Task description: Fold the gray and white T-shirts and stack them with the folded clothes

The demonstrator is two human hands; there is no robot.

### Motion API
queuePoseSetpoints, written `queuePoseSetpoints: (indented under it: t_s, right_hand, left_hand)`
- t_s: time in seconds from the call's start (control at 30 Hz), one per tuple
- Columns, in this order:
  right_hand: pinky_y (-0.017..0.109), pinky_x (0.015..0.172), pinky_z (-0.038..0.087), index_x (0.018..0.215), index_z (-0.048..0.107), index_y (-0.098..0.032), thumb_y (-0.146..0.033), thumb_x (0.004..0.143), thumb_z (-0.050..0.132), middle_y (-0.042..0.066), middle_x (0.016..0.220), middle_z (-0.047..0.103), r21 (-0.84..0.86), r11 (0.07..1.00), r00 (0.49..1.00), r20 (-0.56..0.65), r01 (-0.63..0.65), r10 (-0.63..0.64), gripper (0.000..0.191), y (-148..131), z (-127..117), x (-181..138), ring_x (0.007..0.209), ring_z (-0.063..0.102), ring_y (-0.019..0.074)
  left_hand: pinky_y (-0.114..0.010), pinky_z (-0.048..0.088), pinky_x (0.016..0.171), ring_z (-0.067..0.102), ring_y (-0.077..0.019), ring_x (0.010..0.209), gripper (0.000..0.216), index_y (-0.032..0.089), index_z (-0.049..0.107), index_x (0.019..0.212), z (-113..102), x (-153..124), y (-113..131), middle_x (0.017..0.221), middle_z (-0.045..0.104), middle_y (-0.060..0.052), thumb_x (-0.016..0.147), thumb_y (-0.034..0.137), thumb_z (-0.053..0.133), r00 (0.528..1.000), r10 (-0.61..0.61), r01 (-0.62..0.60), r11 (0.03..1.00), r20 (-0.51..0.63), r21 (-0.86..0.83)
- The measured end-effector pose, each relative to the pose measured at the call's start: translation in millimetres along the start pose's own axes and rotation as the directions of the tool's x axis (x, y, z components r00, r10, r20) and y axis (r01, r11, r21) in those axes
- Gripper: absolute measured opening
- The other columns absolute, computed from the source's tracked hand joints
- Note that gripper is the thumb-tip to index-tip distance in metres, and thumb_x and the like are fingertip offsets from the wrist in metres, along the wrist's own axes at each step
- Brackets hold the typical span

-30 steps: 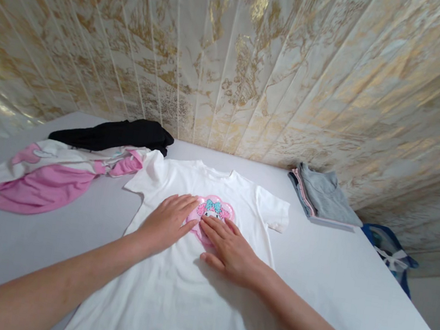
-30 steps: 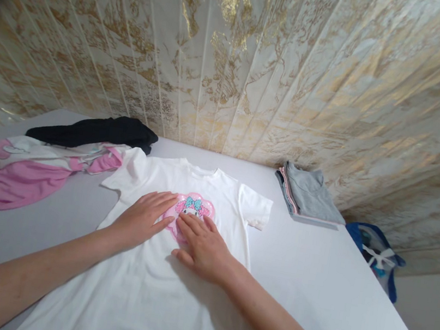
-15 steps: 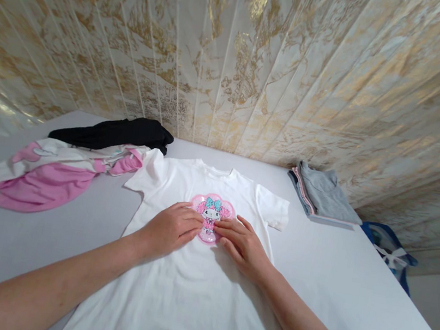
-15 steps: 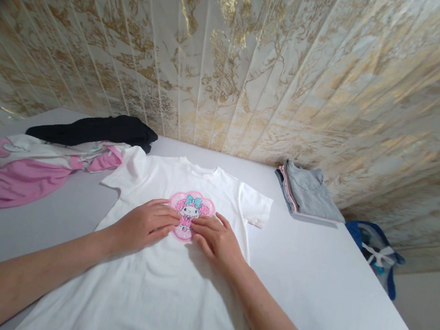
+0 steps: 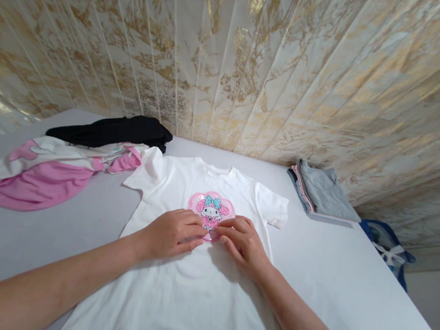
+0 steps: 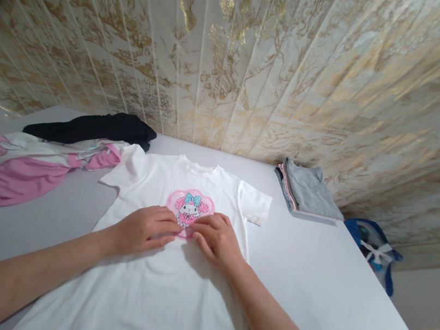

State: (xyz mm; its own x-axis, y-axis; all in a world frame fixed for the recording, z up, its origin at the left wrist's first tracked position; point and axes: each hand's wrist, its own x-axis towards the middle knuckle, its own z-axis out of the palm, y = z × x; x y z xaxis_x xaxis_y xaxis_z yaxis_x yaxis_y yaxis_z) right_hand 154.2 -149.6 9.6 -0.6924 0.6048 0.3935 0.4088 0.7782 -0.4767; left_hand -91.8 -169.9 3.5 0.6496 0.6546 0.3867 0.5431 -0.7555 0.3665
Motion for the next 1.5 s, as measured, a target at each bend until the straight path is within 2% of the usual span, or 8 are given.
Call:
queuePoseSetpoints:
  t_s: [0.2, 0.43, 0.63, 0.77, 1.0, 1.17, 1.3, 1.5]
  right_hand:
    - [0.042, 0.100, 0.036, 0.102, 0.069, -0.025, -0.029, 0.099, 0.042, 0.004, 0.095, 0.069, 0.006, 0.998, 0.993, 0.099, 0.058, -0.058, 0.027, -6.2, -1.4, 2.9, 0.089, 0.061, 0.0167]
    - [0.038, 0.098, 0.039, 0.095, 0.068, -0.024, -0.031, 0.100, 0.039, 0.005, 0.096, 0.070, -0.055, 0.995, 0.997, 0.002, -0.078, 0.078, 0.031, 3.8, -1.1, -1.8, 0.091, 0.061, 0.0172]
    - [0.039, 0.099, 0.038, 0.090, 0.069, -0.024, -0.031, 0.100, 0.037, 0.004, 0.090, 0.069, -0.054, 0.995, 0.997, -0.002, -0.080, 0.080, 0.034, 4.4, -0.9, -1.4, 0.087, 0.061, 0.0164]
    - [0.037, 0.094, 0.041, 0.101, 0.068, -0.024, -0.029, 0.100, 0.038, 0.005, 0.102, 0.069, -0.075, 0.989, 0.991, -0.041, -0.127, 0.124, 0.030, 7.1, 0.9, -0.9, 0.095, 0.061, 0.0180]
    - [0.041, 0.102, 0.036, 0.087, 0.067, -0.024, -0.028, 0.100, 0.038, 0.003, 0.094, 0.070, -0.125, 0.970, 0.976, -0.089, -0.208, 0.198, 0.032, 11.8, 1.5, -3.2, 0.090, 0.062, 0.0168]
    - [0.037, 0.094, 0.042, 0.083, 0.068, -0.023, -0.031, 0.101, 0.037, 0.004, 0.088, 0.069, -0.141, 0.965, 0.973, -0.090, -0.222, 0.211, 0.037, 13.1, 1.8, -2.9, 0.086, 0.061, 0.0172]
    - [0.039, 0.095, 0.042, 0.083, 0.069, -0.024, -0.032, 0.101, 0.035, 0.005, 0.087, 0.069, -0.146, 0.965, 0.974, -0.094, -0.219, 0.207, 0.039, 12.1, 0.7, -2.3, 0.086, 0.061, 0.0177]
    - [0.042, 0.098, 0.040, 0.113, 0.066, -0.025, -0.031, 0.098, 0.043, 0.007, 0.107, 0.067, -0.083, 0.994, 0.997, 0.040, -0.064, 0.067, 0.028, 2.4, 1.0, 0.0, 0.101, 0.060, 0.0195]
  left_hand:
    - [-0.033, 0.047, 0.077, 0.058, -0.0182, 0.083, 0.023, 0.021, 0.070, 0.097, 0.8, -0.1, 2.7, 0.091, 0.064, -0.005, 0.093, 0.033, 0.052, 0.999, 0.022, -0.020, 0.999, 0.046, -0.026]
    - [-0.034, 0.048, 0.081, 0.060, -0.0185, 0.089, 0.023, 0.021, 0.069, 0.093, 0.2, -0.7, -0.4, 0.092, 0.067, -0.005, 0.095, 0.031, 0.048, 0.991, -0.110, 0.111, 0.994, -0.081, 0.002]
    - [-0.031, 0.047, 0.075, 0.059, -0.0167, 0.080, 0.030, 0.018, 0.065, 0.080, 0.5, -1.3, -1.9, 0.082, 0.065, -0.004, 0.097, 0.029, 0.043, 0.990, -0.119, 0.121, 0.992, -0.074, 0.026]
    - [-0.033, 0.045, 0.078, 0.058, -0.0175, 0.082, 0.028, 0.018, 0.063, 0.083, 0.1, -1.2, -3.7, 0.084, 0.065, -0.004, 0.098, 0.030, 0.042, 0.961, -0.226, 0.245, 0.963, -0.158, 0.110]
    - [-0.033, 0.045, 0.074, 0.057, -0.0176, 0.078, 0.033, 0.019, 0.061, 0.078, -2.8, -2.3, -5.8, 0.079, 0.063, -0.003, 0.099, 0.032, 0.039, 0.922, -0.320, 0.355, 0.924, -0.220, 0.144]
    - [-0.039, 0.045, 0.090, 0.058, -0.0208, 0.103, 0.022, 0.021, 0.061, 0.106, 4.4, -4.0, -14.2, 0.109, 0.066, -0.005, 0.098, 0.032, 0.044, 0.929, -0.321, 0.344, 0.933, -0.182, 0.107]
    - [-0.041, 0.045, 0.091, 0.059, -0.0208, 0.100, 0.020, 0.022, 0.064, 0.101, 4.9, -3.9, -14.9, 0.104, 0.067, -0.005, 0.096, 0.031, 0.047, 0.943, -0.281, 0.301, 0.949, -0.179, 0.095]
    - [-0.038, 0.046, 0.091, 0.058, -0.0208, 0.101, 0.023, 0.023, 0.066, 0.111, 4.4, -1.5, -3.0, 0.106, 0.066, -0.006, 0.094, 0.028, 0.051, 0.994, -0.101, 0.102, 0.994, -0.032, 0.031]
